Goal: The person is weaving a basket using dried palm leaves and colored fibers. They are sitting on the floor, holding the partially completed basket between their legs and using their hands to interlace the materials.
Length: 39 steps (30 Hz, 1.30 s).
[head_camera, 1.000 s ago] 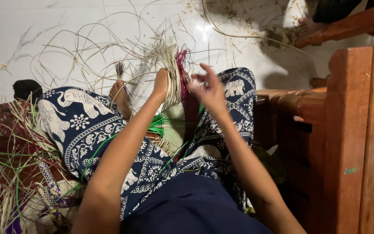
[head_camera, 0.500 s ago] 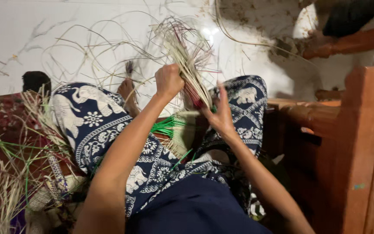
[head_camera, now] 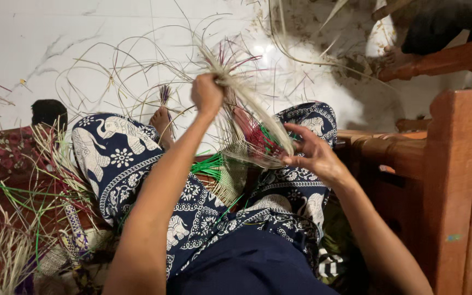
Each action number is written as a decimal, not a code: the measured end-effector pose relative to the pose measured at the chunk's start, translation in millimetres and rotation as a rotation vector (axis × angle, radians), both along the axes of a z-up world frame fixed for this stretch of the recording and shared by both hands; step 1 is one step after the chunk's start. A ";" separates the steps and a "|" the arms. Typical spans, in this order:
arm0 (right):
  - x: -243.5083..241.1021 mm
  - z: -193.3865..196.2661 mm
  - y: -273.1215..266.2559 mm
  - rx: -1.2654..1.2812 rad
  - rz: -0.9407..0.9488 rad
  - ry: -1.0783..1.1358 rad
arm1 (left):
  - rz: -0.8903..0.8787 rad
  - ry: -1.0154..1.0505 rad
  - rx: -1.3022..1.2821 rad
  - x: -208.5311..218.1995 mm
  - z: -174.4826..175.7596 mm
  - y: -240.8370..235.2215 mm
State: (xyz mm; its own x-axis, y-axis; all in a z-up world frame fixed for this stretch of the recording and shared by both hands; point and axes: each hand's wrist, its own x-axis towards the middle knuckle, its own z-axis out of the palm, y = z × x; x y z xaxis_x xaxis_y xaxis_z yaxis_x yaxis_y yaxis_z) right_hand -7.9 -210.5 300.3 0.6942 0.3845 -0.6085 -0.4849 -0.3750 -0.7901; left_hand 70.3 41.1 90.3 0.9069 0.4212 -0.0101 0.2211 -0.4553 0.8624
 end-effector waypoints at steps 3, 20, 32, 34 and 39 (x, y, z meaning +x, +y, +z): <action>3.1 -2.9 -11.7 0.084 -0.059 0.024 | -0.053 -0.229 -0.056 16.2 12.9 -46.8; -12.7 58.9 -66.3 0.477 0.023 -0.119 | -0.134 -0.572 -0.095 87.2 -21.2 -45.2; -36.8 45.6 -106.5 0.251 0.044 -0.205 | -0.050 -0.494 -0.843 107.2 23.7 35.4; -37.8 44.9 -122.3 0.074 0.136 -0.245 | -0.085 -0.493 -1.030 114.1 22.9 41.7; -75.5 23.2 -180.5 -0.153 0.599 -0.069 | 0.571 -0.133 -0.990 91.8 -39.9 119.5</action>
State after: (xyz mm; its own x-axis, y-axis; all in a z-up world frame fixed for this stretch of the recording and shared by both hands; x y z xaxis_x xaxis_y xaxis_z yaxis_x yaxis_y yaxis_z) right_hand -83.5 -391.0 323.5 0.4242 0.6317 -0.6488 -0.1048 -0.6774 -0.7281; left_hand 162.2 160.6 50.4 0.6053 0.6315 -0.4845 0.0577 0.5723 0.8180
